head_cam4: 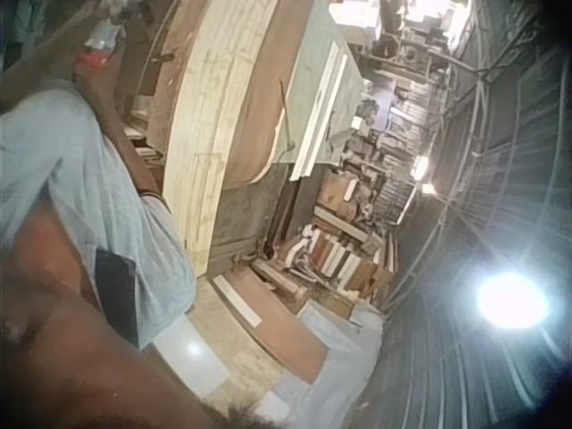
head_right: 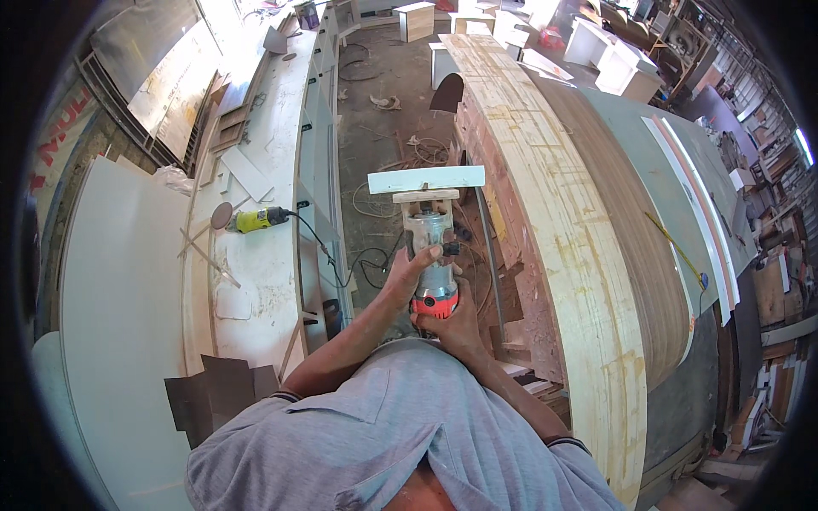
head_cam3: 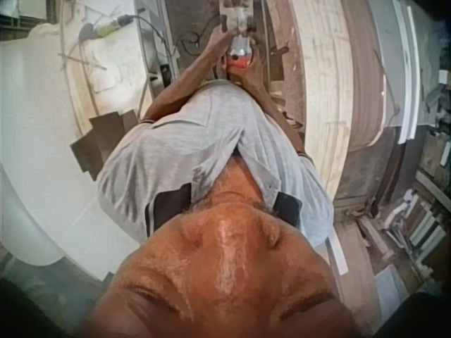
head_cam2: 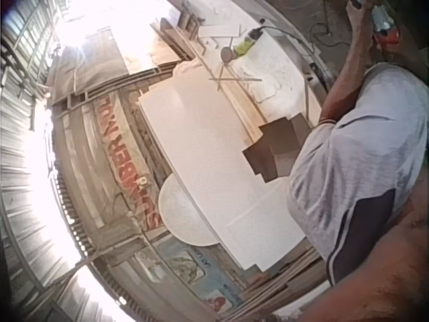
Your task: The person uses a handheld router to trim the edges of several white laminated wood panels. The person glues a trim strip to the edge of a panel by hand, then uses the router to remove the excess material from the edge and finishes by smoothing the trimmed edge.
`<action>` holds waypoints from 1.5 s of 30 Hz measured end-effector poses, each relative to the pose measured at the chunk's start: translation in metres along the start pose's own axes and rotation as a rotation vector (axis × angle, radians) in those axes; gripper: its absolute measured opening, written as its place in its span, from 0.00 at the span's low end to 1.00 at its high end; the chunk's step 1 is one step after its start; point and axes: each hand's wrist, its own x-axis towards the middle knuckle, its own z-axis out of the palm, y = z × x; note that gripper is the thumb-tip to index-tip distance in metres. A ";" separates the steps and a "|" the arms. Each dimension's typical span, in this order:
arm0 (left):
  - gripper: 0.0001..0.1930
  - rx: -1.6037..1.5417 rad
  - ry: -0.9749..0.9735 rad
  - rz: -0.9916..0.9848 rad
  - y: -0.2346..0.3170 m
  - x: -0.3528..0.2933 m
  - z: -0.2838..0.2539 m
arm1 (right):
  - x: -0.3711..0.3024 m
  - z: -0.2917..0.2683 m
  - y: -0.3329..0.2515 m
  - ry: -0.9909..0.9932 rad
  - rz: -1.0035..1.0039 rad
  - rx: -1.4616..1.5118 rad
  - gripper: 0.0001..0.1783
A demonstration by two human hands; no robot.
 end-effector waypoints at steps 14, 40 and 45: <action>0.29 0.000 0.031 -0.021 -0.010 0.000 -0.002 | -0.005 0.003 -0.006 0.038 0.011 0.020 0.46; 0.31 0.108 0.042 -0.035 -0.013 -0.005 -0.004 | -0.006 0.006 0.015 0.080 0.006 0.090 0.43; 0.31 0.035 0.019 -0.043 -0.010 -0.006 -0.001 | -0.003 0.007 0.021 0.091 -0.009 0.119 0.43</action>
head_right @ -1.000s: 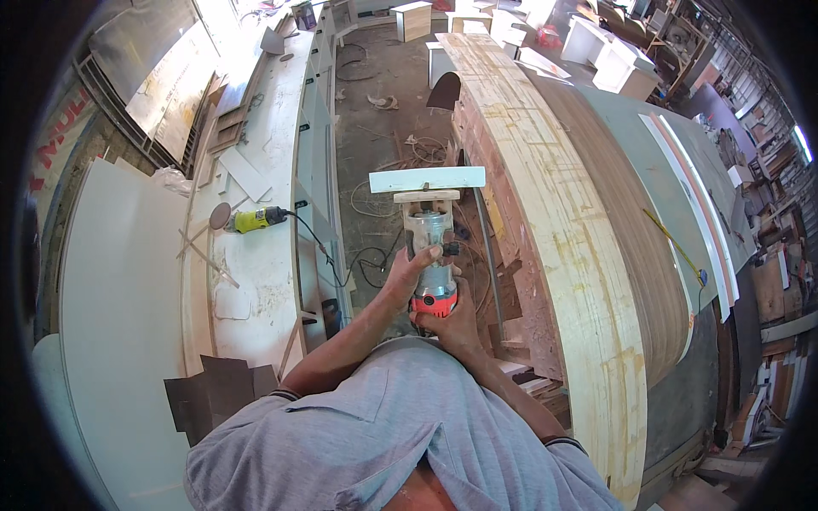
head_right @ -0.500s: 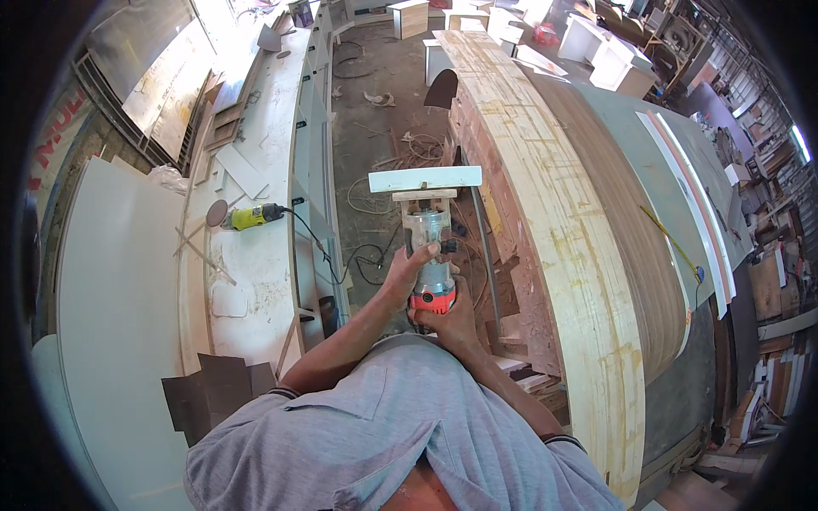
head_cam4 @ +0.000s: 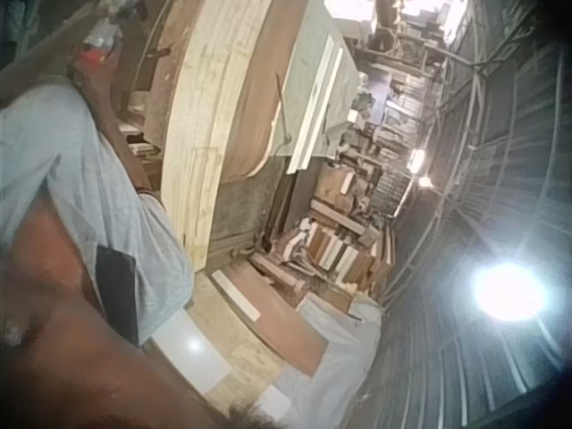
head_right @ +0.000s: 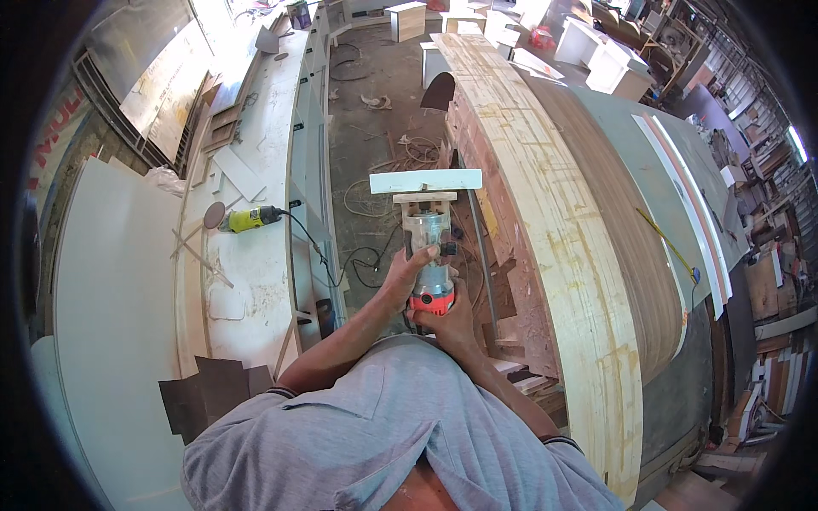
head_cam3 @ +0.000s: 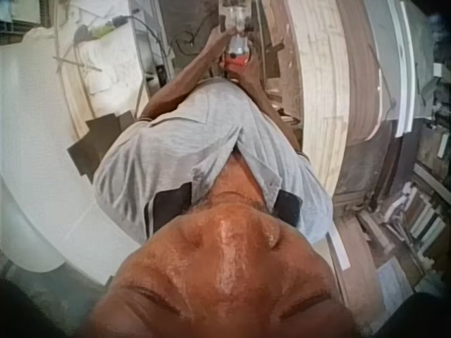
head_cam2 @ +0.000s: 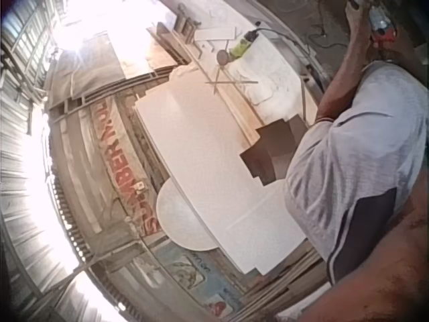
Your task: The person uses a handheld router to trim the edges of several white laminated wood panels. The person glues a trim strip to the edge of a panel by hand, then uses the router to remove the excess material from the edge and finishes by smoothing the trimmed edge.
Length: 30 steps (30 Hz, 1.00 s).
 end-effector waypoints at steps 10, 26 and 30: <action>0.31 0.000 0.003 -0.022 0.000 0.004 -0.001 | 0.003 -0.001 -0.002 -0.013 0.035 0.005 0.44; 0.34 -0.021 0.016 0.081 0.008 0.003 -0.009 | 0.003 0.001 -0.028 -0.120 -0.049 -0.225 0.48; 0.36 0.052 0.036 0.105 0.009 0.003 -0.011 | 0.002 0.004 -0.032 -0.129 -0.041 -0.221 0.48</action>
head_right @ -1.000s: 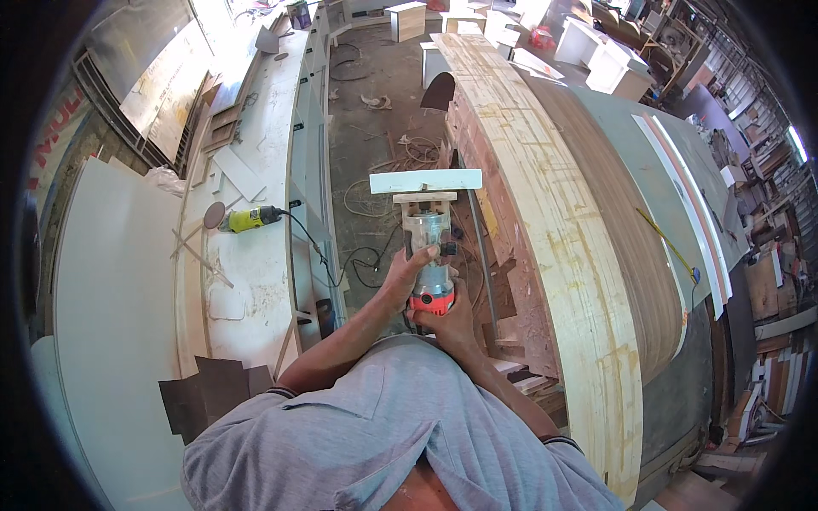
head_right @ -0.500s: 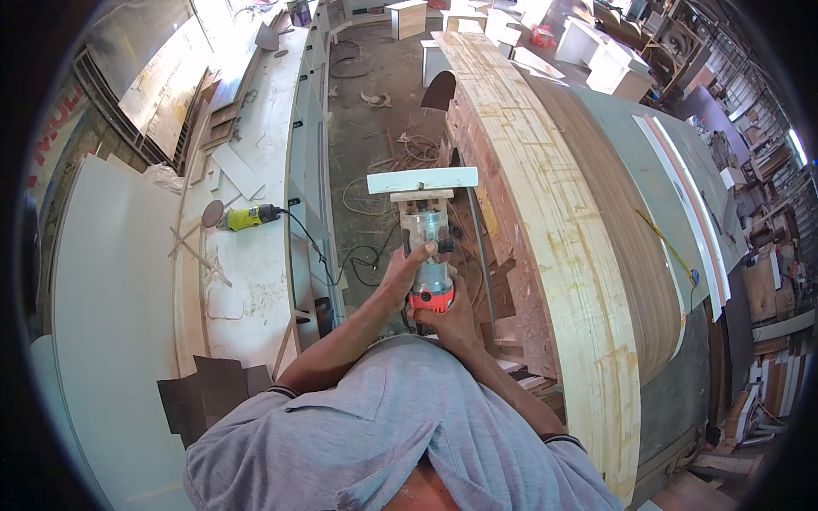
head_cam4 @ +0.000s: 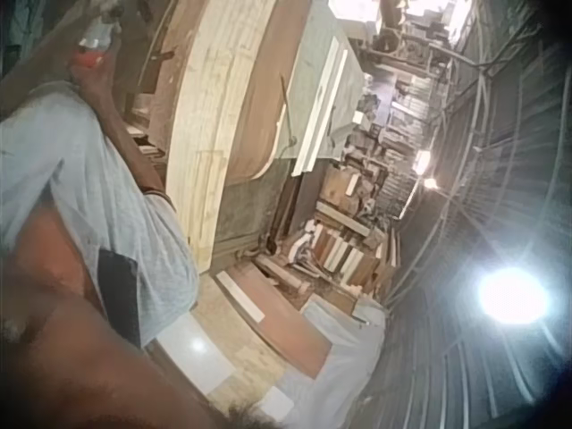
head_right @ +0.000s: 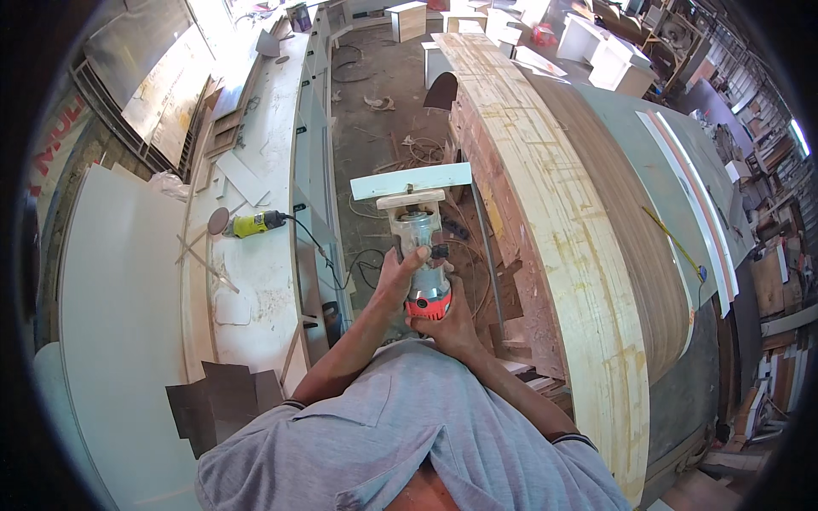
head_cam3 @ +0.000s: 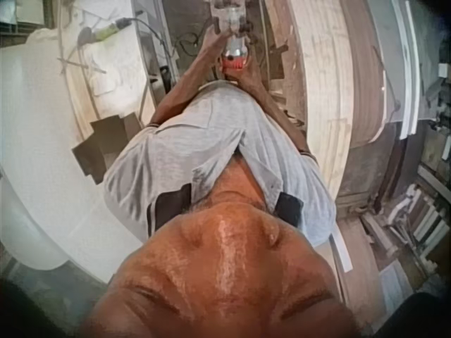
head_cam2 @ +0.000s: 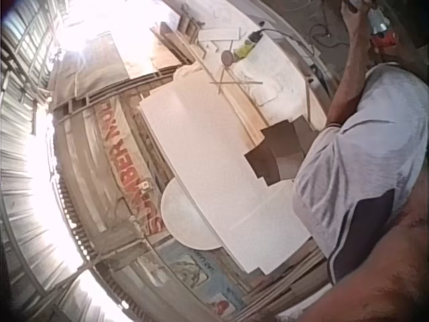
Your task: The person uses a handheld router to trim the edges of several white laminated wood panels. The person glues a trim strip to the edge of a panel by hand, then uses the router to remove the excess material from the edge and finishes by smoothing the trimmed edge.
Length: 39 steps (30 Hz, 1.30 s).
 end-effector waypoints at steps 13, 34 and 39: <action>0.38 0.021 0.070 0.003 0.007 -0.006 0.007 | -0.002 0.000 -0.001 0.002 -0.027 -0.043 0.49; 0.36 0.052 0.163 0.081 0.004 0.000 0.005 | 0.005 0.000 0.004 -0.027 -0.021 -0.081 0.48; 0.36 0.062 0.174 0.088 0.006 0.000 0.005 | 0.006 0.001 0.002 -0.019 -0.039 -0.124 0.48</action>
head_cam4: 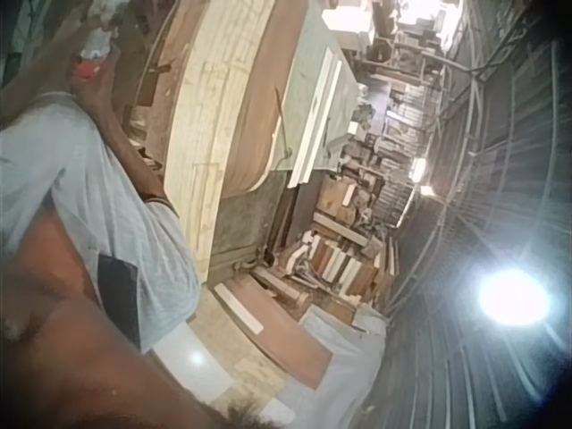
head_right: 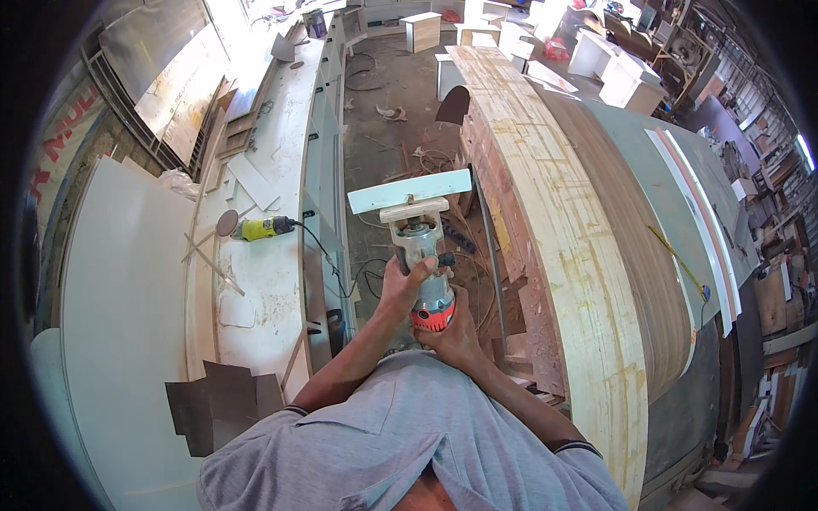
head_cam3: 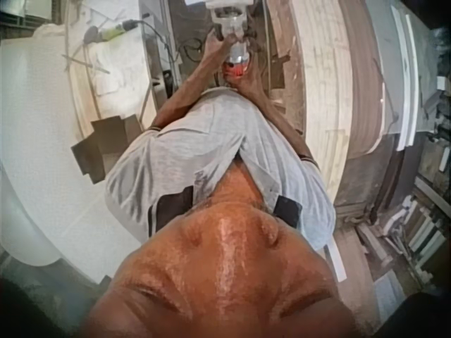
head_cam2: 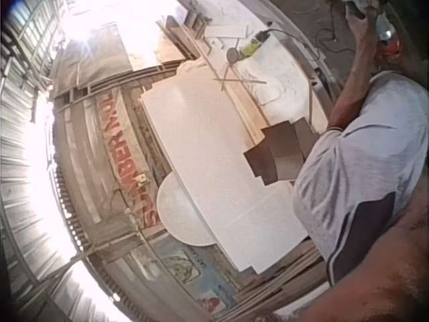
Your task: The person uses a handheld router to trim the edges of several white laminated wood panels. The person glues a trim strip to the edge of a panel by hand, then uses the router to remove the excess material from the edge and finishes by smoothing the trimmed edge.
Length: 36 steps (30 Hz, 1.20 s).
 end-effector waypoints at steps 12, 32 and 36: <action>0.27 -0.044 -0.060 -0.001 -0.008 0.003 -0.002 | 0.000 0.002 0.005 0.029 0.040 0.029 0.49; 0.28 -0.018 -0.095 -0.036 -0.006 -0.003 0.000 | -0.004 -0.002 0.004 0.022 0.066 0.132 0.48; 0.28 -0.034 -0.097 -0.030 -0.005 -0.003 0.000 | -0.005 -0.003 -0.004 0.014 0.056 0.070 0.48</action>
